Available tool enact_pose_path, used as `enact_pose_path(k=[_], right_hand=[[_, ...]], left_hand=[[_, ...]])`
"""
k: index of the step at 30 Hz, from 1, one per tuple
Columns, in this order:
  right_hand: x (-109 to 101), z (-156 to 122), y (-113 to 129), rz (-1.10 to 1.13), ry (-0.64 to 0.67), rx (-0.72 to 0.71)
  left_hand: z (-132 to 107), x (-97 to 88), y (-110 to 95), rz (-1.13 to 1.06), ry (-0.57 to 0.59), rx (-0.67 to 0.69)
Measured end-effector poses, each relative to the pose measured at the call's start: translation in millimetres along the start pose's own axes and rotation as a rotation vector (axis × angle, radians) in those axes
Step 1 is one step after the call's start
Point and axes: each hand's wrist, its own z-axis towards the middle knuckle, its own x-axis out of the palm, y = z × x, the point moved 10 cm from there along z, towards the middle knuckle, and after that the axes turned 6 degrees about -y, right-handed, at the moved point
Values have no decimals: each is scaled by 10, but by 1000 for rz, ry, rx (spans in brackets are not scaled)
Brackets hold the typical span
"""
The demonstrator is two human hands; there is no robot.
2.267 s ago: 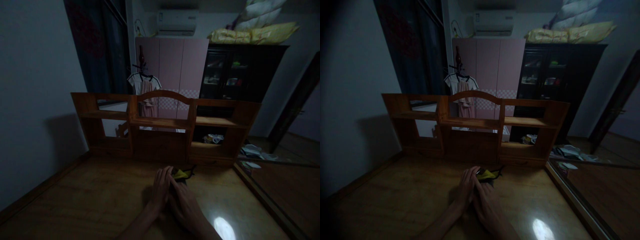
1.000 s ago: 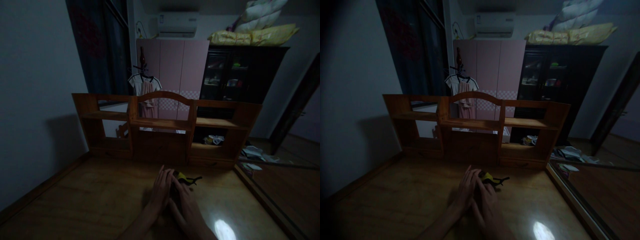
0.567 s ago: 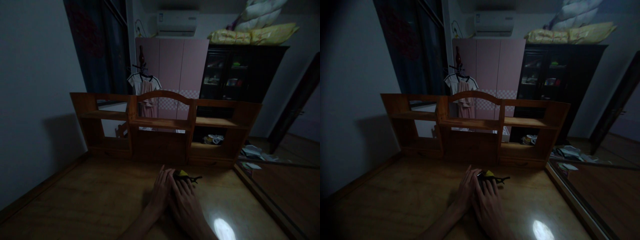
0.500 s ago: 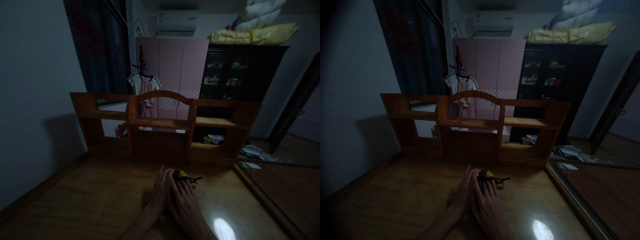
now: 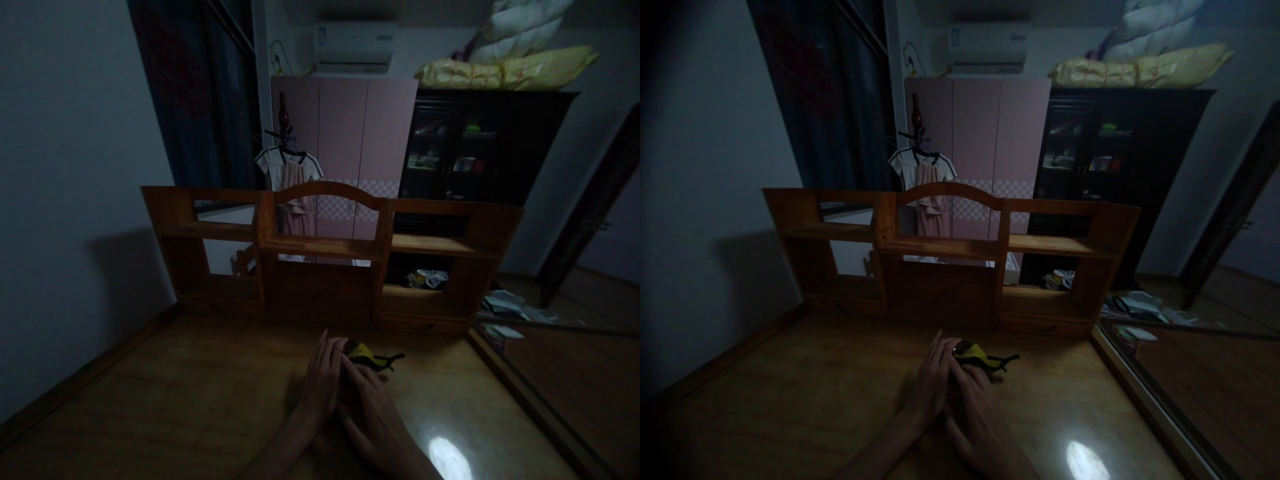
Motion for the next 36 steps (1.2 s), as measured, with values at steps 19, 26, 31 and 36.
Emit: enact_pose_path(k=[19, 26, 31, 36], right_hand=[[67, -10, -79, 15, 25, 42], [37, -26, -47, -13, 2, 1], [39, -13, -64, 28, 0, 22], [52, -1, -77, 60, 16, 42]], left_hand=[[-6, 18, 6, -33, 35, 10], [-2, 6, 1, -56, 10, 17], [0, -18, -7, -68, 6, 20], [-4, -18, -21, -66, 32, 23]])
